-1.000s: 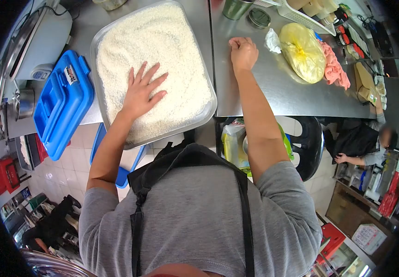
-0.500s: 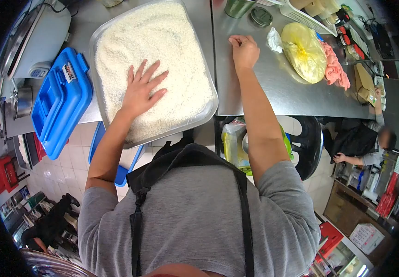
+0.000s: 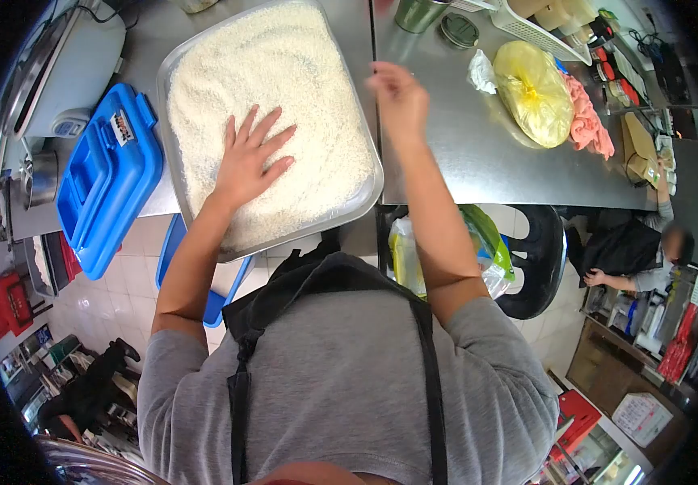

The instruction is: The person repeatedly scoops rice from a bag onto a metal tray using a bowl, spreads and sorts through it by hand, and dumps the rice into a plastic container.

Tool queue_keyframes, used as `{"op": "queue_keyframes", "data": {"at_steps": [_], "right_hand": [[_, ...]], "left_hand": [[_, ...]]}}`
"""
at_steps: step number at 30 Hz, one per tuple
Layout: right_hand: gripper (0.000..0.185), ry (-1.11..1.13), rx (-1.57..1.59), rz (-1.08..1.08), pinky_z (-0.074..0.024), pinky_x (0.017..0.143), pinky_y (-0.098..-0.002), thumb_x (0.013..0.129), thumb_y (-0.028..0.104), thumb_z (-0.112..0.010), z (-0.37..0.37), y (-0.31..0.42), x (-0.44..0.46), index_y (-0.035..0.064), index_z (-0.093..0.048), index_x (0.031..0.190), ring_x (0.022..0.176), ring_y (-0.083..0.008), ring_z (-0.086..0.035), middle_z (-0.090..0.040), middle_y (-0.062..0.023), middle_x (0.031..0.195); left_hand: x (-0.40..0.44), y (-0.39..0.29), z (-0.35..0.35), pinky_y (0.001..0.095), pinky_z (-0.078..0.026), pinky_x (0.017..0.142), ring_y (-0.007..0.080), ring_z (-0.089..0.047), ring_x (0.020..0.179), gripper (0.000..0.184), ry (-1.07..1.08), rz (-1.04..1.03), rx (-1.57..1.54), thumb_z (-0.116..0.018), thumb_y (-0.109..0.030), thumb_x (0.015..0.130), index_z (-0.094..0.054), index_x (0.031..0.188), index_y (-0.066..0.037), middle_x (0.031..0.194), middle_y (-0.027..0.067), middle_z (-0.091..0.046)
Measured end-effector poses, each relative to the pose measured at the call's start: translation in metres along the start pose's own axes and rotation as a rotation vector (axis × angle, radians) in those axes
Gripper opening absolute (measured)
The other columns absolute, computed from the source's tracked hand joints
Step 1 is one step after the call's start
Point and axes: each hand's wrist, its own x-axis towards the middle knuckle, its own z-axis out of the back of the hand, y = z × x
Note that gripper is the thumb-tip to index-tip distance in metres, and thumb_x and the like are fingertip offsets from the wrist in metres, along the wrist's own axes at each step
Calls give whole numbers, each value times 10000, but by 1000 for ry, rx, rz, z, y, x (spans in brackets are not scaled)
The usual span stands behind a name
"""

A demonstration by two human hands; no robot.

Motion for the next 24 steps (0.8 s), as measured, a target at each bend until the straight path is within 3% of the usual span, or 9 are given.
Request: {"op": "queue_keyframes", "data": {"at_steps": [1,2,4,8,10,16,19,23,24], "right_hand": [[305,-167,-113,-72,-514,729,-280,838,87,-760,11,-20,8,102,-714,1138,774,-122,-635,-702,-21,937],[305,-167,-113,-70,-514,729,-280,838,87,-760,23,-33,13,102,-714,1138,774,-122,-635,-702,-21,937],[303,-257,-463,-52,-519,704,-303,810,115,-778,43,-55,21,117,-733,1110,755,-164,-646,-681,-46,891],[230,-206,-451,27,-512,686,-332,781,144,-787,49,-67,27,137,-766,1010,744,-198,-647,-660,-56,868],[159,-170,-520,-25,-507,677,-339,802,208,-773,49,-64,31,183,-780,959,758,-198,-655,-666,-24,878],[78,-117,-628,-17,-506,684,-350,830,244,-746,46,-55,33,224,-767,902,779,-196,-658,-665,38,882],[71,-119,-695,41,-507,690,-355,842,235,-735,45,-63,34,200,-757,899,787,-209,-660,-671,22,887],[91,-70,-671,37,-505,698,-353,850,196,-725,38,-62,33,168,-754,931,780,-219,-657,-683,-15,883],[102,10,-446,1,-503,706,-348,847,169,-725,32,-43,26,141,-751,942,780,-220,-653,-688,-37,883]], "left_hand": [[0,0,0,632,-101,1181,367,-261,1466,469,-2,2,0,-581,-483,936,-593,1361,-284,1536,50,-404],[0,0,0,632,-101,1181,367,-261,1466,469,-4,3,0,-581,-483,936,-593,1361,-284,1536,50,-404],[0,0,0,633,-104,1181,367,-264,1464,467,-10,3,-6,-576,-486,938,-594,1360,-285,1536,49,-404],[0,0,-1,631,-101,1182,368,-261,1465,465,-13,0,10,-572,-488,941,-593,1360,-285,1535,51,-404],[0,-1,1,594,-81,1203,347,-233,1484,470,18,16,16,-585,-477,939,-601,1360,-269,1559,37,-383],[-5,3,4,608,-77,1201,336,-244,1483,409,19,17,-131,-624,-422,928,-644,1309,-275,1521,15,-447],[-15,-3,19,577,-57,1210,316,-263,1486,394,2,33,-187,-683,-313,897,-668,1284,-243,1516,36,-467],[-33,12,34,576,-77,1208,328,-289,1477,400,-119,110,-187,-682,-279,899,-659,1294,-219,1511,44,-475],[-37,23,30,587,-106,1202,338,-294,1469,404,-201,214,-154,-680,-293,901,-654,1298,-222,1510,51,-472]]}}
